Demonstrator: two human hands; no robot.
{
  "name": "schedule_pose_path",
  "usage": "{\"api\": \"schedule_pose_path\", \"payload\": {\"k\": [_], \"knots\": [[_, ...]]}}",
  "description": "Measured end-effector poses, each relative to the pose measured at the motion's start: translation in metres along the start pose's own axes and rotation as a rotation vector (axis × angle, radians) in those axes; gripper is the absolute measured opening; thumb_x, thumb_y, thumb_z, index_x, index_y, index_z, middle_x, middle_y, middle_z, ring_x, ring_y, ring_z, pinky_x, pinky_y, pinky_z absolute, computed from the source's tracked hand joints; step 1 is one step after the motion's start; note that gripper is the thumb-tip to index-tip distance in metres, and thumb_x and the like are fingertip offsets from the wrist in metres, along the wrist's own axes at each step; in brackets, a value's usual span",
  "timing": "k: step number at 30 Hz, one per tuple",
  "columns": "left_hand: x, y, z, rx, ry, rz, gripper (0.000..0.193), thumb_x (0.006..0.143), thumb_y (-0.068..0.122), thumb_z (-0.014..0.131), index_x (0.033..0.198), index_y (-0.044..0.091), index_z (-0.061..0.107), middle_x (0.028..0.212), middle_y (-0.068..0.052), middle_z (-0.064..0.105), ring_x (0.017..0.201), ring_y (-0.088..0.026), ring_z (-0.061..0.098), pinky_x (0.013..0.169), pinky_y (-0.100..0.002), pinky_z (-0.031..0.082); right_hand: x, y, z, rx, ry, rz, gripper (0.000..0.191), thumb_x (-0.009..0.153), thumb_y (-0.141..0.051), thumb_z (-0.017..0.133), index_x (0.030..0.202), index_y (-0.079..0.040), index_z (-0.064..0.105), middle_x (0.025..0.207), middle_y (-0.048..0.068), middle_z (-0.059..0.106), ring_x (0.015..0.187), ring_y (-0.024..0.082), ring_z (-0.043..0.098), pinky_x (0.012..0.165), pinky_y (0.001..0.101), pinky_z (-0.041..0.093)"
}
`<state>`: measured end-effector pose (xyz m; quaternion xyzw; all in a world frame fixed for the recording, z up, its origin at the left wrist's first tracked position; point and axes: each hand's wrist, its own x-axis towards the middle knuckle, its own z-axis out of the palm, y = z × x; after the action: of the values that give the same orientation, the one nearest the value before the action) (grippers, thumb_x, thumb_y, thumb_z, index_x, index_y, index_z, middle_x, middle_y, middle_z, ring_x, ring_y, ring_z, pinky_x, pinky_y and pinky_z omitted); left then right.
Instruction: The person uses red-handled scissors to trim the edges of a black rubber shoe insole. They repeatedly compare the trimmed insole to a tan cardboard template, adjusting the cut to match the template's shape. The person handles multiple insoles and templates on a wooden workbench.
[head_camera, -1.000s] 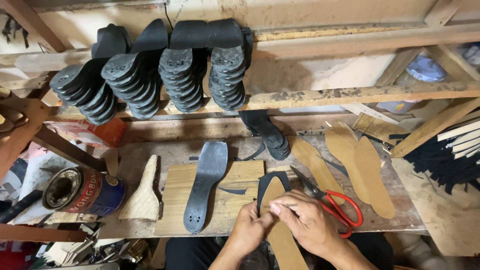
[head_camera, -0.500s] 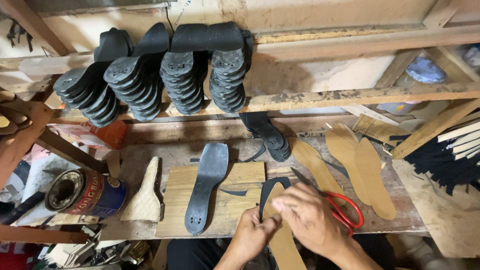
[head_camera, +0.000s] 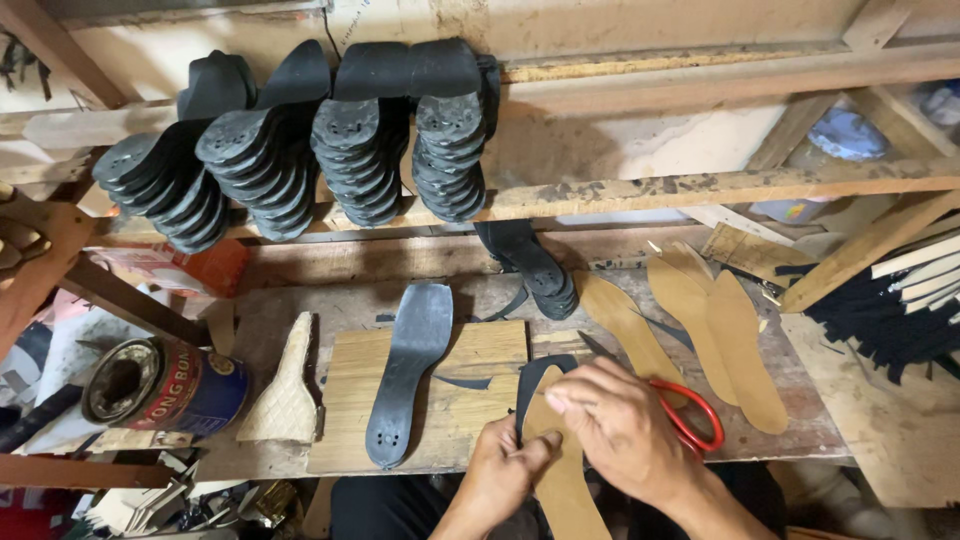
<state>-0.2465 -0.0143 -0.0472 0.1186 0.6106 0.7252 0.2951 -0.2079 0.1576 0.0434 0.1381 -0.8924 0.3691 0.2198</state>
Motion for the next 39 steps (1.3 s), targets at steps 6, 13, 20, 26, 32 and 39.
{"api": "schedule_pose_path", "payload": {"k": [6, 13, 20, 26, 32, 39], "knots": [[-0.003, -0.002, 0.003, -0.013, -0.021, -0.026, 0.012, 0.095, 0.01, 0.066, 0.1, 0.0, 0.07, 0.075, 0.003, 0.066, 0.062, -0.005, 0.055, 0.056, -0.024, 0.044, -0.004, 0.006, -0.002, 0.025, 0.126, 0.002, 0.015, 0.094, -0.011, 0.064, 0.096, 0.001, 0.072, 0.092, 0.011, 0.073, 0.083, 0.024, 0.07, 0.071, 0.0341, 0.056], [-0.006, 0.0, 0.009, 0.009, -0.008, -0.048, 0.015, 0.094, 0.01, 0.065, 0.104, 0.001, 0.071, 0.076, 0.002, 0.067, 0.063, -0.006, 0.056, 0.057, -0.025, 0.046, -0.01, 0.003, -0.003, 0.024, 0.207, 0.086, 0.017, 0.095, -0.013, 0.064, 0.1, 0.001, 0.071, 0.094, 0.01, 0.073, 0.086, 0.024, 0.071, 0.074, 0.033, 0.056], [-0.002, -0.005, 0.005, -0.063, 0.016, -0.029, 0.014, 0.093, 0.007, 0.066, 0.103, -0.001, 0.071, 0.081, 0.0, 0.07, 0.067, -0.007, 0.06, 0.061, -0.025, 0.049, -0.018, 0.01, -0.002, 0.041, 0.195, 0.249, 0.018, 0.094, -0.014, 0.065, 0.1, 0.0, 0.073, 0.09, 0.01, 0.073, 0.078, 0.024, 0.071, 0.07, 0.0332, 0.056], [0.007, -0.009, -0.01, -0.088, 0.093, -0.005, 0.013, 0.091, 0.007, 0.067, 0.1, -0.002, 0.071, 0.081, -0.001, 0.072, 0.067, -0.008, 0.061, 0.06, -0.026, 0.05, -0.038, 0.005, 0.003, 0.001, 0.083, 0.069, 0.014, 0.092, -0.01, 0.065, 0.095, 0.001, 0.072, 0.088, 0.01, 0.072, 0.082, 0.026, 0.069, 0.072, 0.0343, 0.055], [0.008, -0.017, -0.01, -0.088, 0.091, 0.003, 0.014, 0.093, 0.008, 0.067, 0.101, -0.003, 0.071, 0.08, -0.002, 0.069, 0.065, -0.009, 0.057, 0.058, -0.026, 0.046, -0.048, 0.014, 0.002, 0.001, 0.105, 0.023, 0.013, 0.091, -0.009, 0.065, 0.096, 0.001, 0.071, 0.09, 0.011, 0.071, 0.082, 0.027, 0.069, 0.072, 0.0347, 0.054], [0.009, -0.018, -0.016, -0.214, 0.179, -0.008, 0.015, 0.091, 0.008, 0.066, 0.101, -0.002, 0.072, 0.086, -0.005, 0.076, 0.071, -0.011, 0.068, 0.066, -0.028, 0.055, -0.08, 0.027, 0.006, 0.367, 0.115, 0.472, 0.021, 0.093, -0.011, 0.065, 0.107, -0.001, 0.077, 0.1, 0.009, 0.076, 0.09, 0.019, 0.078, 0.083, 0.0338, 0.061]]}}
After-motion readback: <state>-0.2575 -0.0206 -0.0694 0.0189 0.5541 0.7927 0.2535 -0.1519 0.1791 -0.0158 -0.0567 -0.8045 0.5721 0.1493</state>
